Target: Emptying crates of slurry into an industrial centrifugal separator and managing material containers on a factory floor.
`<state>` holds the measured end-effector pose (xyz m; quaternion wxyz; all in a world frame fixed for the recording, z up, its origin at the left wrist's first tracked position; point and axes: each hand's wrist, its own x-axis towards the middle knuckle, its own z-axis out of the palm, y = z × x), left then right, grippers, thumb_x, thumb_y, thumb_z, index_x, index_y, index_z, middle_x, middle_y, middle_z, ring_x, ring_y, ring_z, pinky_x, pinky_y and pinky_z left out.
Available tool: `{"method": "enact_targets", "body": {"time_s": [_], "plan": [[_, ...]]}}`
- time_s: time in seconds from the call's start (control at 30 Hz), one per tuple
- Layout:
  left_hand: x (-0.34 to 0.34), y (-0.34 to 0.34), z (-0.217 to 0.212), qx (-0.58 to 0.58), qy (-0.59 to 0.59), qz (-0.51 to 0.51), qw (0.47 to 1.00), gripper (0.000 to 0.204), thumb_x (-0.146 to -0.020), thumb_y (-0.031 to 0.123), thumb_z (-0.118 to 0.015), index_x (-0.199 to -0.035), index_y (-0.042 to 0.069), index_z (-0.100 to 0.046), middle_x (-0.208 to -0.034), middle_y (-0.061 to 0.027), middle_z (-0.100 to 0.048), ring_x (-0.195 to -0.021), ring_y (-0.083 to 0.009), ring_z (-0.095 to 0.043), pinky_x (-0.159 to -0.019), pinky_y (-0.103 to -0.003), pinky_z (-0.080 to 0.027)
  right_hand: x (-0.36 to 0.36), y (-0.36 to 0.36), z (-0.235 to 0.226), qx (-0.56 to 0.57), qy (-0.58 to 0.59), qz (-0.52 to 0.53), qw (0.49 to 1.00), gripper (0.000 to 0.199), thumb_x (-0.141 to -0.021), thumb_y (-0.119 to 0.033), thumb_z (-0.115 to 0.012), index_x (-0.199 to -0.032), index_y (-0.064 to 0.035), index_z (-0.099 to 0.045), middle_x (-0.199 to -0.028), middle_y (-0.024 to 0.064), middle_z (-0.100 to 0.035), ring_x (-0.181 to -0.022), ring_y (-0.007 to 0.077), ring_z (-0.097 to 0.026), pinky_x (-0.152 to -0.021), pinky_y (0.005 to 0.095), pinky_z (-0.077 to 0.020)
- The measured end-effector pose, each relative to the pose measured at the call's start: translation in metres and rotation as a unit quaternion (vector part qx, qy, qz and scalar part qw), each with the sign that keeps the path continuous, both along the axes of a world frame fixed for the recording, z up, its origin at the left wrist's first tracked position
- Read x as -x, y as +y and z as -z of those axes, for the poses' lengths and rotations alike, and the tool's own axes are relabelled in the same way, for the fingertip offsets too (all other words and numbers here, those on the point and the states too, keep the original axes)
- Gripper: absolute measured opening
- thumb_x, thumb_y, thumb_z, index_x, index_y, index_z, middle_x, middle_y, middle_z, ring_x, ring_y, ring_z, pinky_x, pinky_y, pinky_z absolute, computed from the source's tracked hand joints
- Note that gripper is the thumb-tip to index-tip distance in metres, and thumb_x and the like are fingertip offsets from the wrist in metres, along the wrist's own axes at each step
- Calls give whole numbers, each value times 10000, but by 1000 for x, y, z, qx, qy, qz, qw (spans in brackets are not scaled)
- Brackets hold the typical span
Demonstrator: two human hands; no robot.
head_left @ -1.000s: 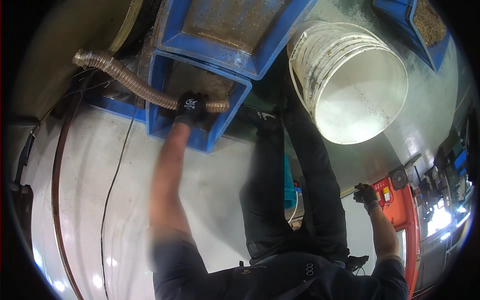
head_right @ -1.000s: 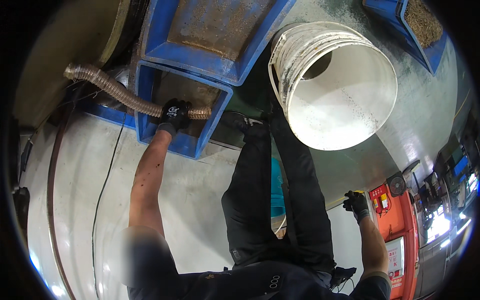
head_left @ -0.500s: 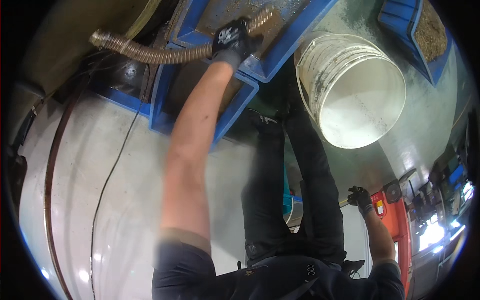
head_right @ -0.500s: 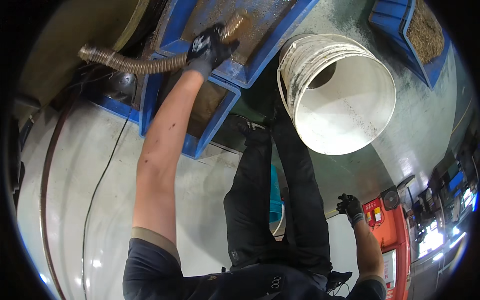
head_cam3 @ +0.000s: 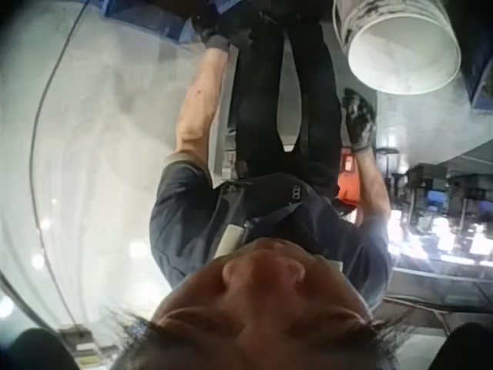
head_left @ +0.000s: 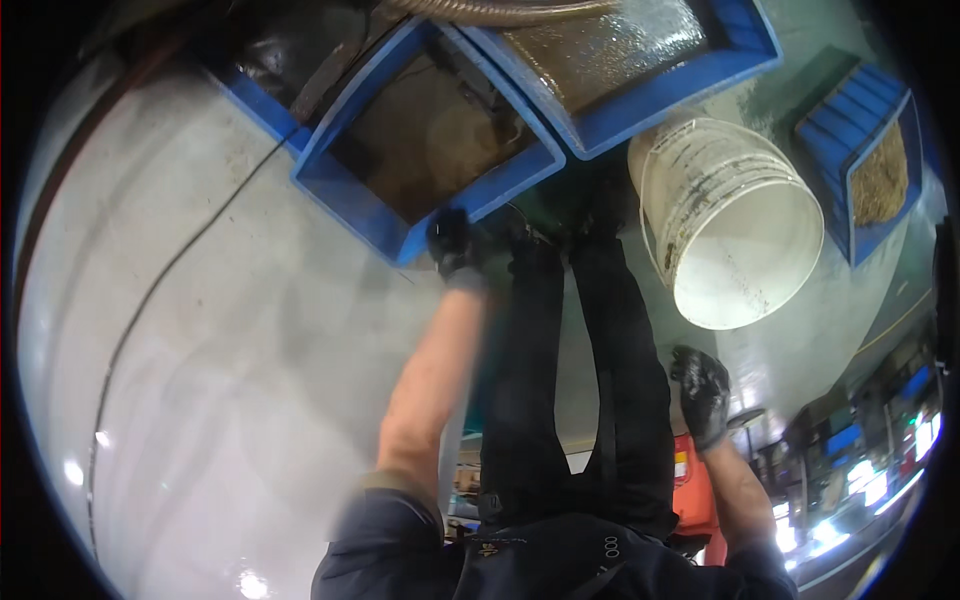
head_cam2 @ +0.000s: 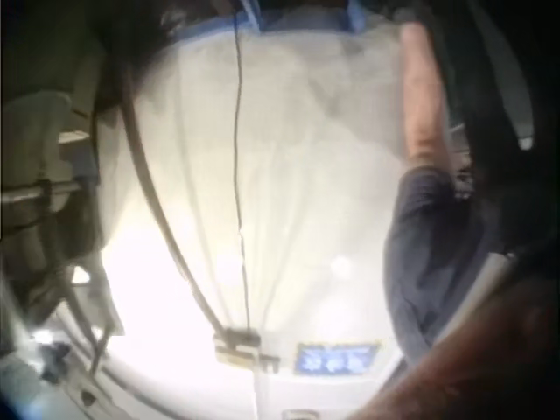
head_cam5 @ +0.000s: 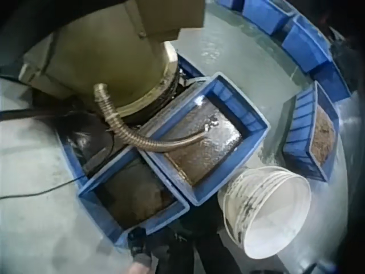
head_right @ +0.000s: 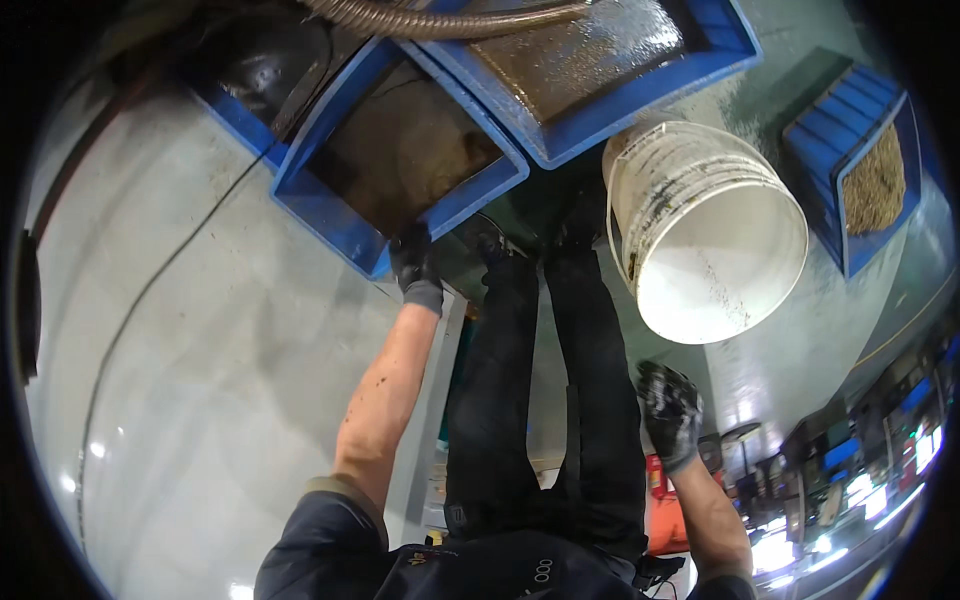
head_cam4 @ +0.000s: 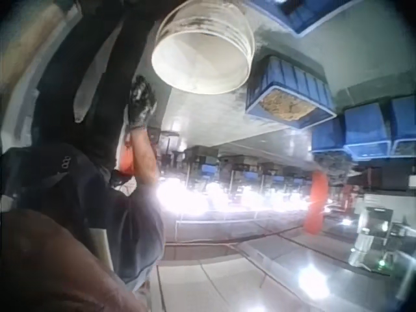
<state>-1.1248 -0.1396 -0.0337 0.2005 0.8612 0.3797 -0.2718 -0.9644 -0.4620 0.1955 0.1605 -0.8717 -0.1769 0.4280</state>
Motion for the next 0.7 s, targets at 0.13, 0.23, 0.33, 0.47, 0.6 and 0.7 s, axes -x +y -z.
{"method": "enact_targets", "body": {"time_s": [0.13,0.23,0.33,0.47,0.6,0.7], "plan": [[237,68,80,-277,0,496,823,510,-972,444,-412,-1279,71,-572,-1262,-125,-612,-1194,-307,-555,-1055,-424,-400,30,122,61,-225,-40,-180,957,289,-894,-67,-568,-1169,-32,-648,-1184,167,-644,-1027,343,-628,-858,416,-517],[128,-18,135,-352,183,887,238,398,-923,329,-554,-1232,80,-583,-1258,-130,-605,-1154,-313,-580,-985,-454,-473,22,162,128,-152,-111,-152,970,308,-917,-119,-543,-1198,-18,-621,-1196,192,-629,-1049,373,-617,-868,433,-512],[108,13,123,-271,297,901,-161,336,-879,206,-650,-1189,92,-593,-1227,-130,-610,-1116,-313,-596,-929,-456,-523,30,214,183,-90,-139,-167,972,364,-945,-184,-531,-1267,-15,-562,-1233,212,-601,-1083,395,-595,-898,436,-503],[104,5,122,-237,281,907,-204,311,-881,130,-647,-1181,80,-586,-1161,-123,-621,-1065,-305,-603,-881,-448,-548,19,228,245,-145,-188,-167,957,444,-964,-286,-516,-1332,-36,-505,-1276,220,-572,-1149,398,-560,-972,426,-461],[118,-30,125,-237,287,909,-188,284,-875,138,-674,-1145,96,-597,-1065,-104,-643,-940,-295,-628,-783,-448,-561,29,228,268,-45,-201,-171,963,506,-964,-355,-515,-1344,-22,-490,-1311,217,-553,-1202,385,-531,-1007,419,-430],[138,-67,121,-261,308,902,-156,339,-886,111,-647,-1214,88,-564,-1153,-120,-613,-1040,-312,-599,-858,-476,-539,36,230,271,-26,-167,-165,972,532,-957,-370,-526,-1345,-9,-485,-1317,221,-548,-1206,383,-528,-1004,420,-432]]}}
